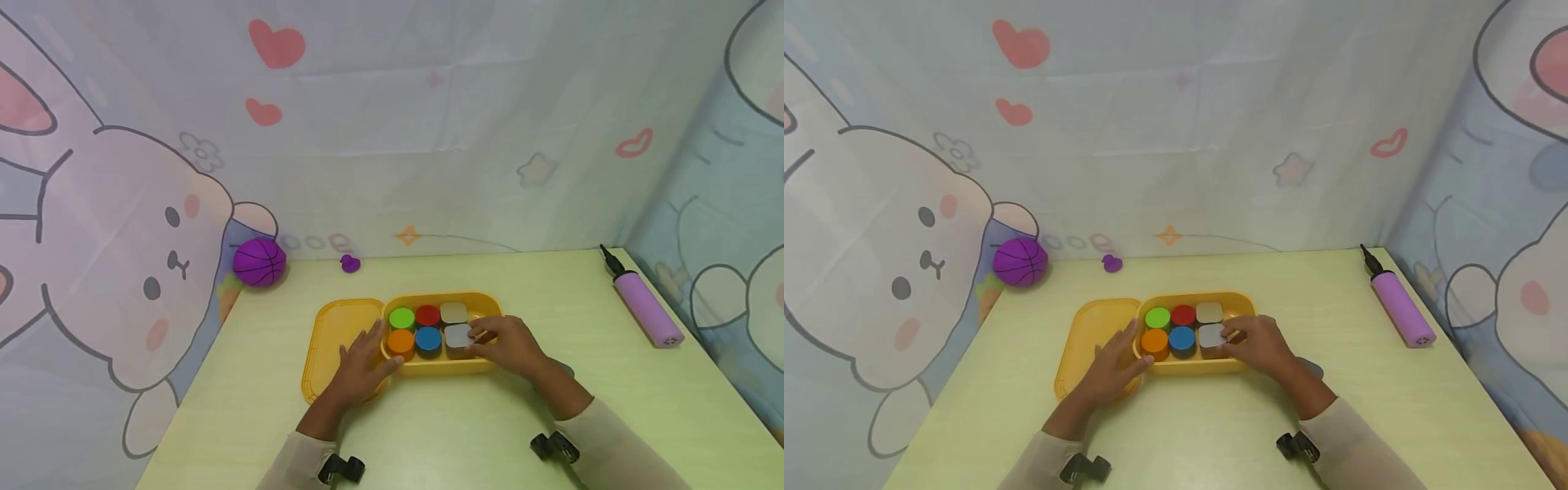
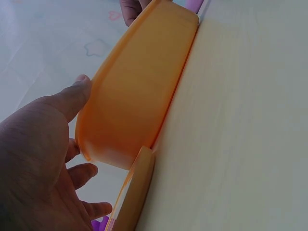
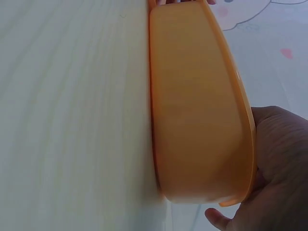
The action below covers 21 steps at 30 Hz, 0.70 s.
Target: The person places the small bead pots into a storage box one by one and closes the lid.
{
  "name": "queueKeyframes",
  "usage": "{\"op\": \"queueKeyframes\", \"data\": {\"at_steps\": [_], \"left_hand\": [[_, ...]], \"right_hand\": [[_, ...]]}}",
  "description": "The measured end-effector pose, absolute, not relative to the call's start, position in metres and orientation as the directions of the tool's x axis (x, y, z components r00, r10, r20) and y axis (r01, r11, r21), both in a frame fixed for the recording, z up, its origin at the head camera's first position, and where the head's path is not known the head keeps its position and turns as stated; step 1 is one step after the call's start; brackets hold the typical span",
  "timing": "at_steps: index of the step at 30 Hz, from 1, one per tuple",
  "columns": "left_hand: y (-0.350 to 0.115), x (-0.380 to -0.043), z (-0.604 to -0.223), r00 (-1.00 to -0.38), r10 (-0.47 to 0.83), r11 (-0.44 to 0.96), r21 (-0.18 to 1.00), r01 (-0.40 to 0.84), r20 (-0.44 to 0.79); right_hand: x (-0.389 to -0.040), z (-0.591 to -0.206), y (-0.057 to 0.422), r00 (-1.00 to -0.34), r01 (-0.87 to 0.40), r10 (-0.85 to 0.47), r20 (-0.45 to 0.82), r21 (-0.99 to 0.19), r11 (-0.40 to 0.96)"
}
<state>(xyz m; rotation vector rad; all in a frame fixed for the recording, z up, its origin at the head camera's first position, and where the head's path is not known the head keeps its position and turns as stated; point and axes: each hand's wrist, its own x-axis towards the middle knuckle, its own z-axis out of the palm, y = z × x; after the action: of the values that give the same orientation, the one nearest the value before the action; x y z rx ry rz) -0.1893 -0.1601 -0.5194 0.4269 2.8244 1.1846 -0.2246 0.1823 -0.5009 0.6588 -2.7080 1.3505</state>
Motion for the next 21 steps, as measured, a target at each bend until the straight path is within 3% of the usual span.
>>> {"op": "queueKeyframes", "data": {"at_steps": [21], "left_hand": [[-0.1583,-0.1854,-0.5134,-0.963,0.263,0.65,0.726,0.224,0.062]], "right_hand": [[-0.2242,-0.4973,0.1761,-0.967,-0.197,-0.244,0.068,-0.806,0.559]]}}
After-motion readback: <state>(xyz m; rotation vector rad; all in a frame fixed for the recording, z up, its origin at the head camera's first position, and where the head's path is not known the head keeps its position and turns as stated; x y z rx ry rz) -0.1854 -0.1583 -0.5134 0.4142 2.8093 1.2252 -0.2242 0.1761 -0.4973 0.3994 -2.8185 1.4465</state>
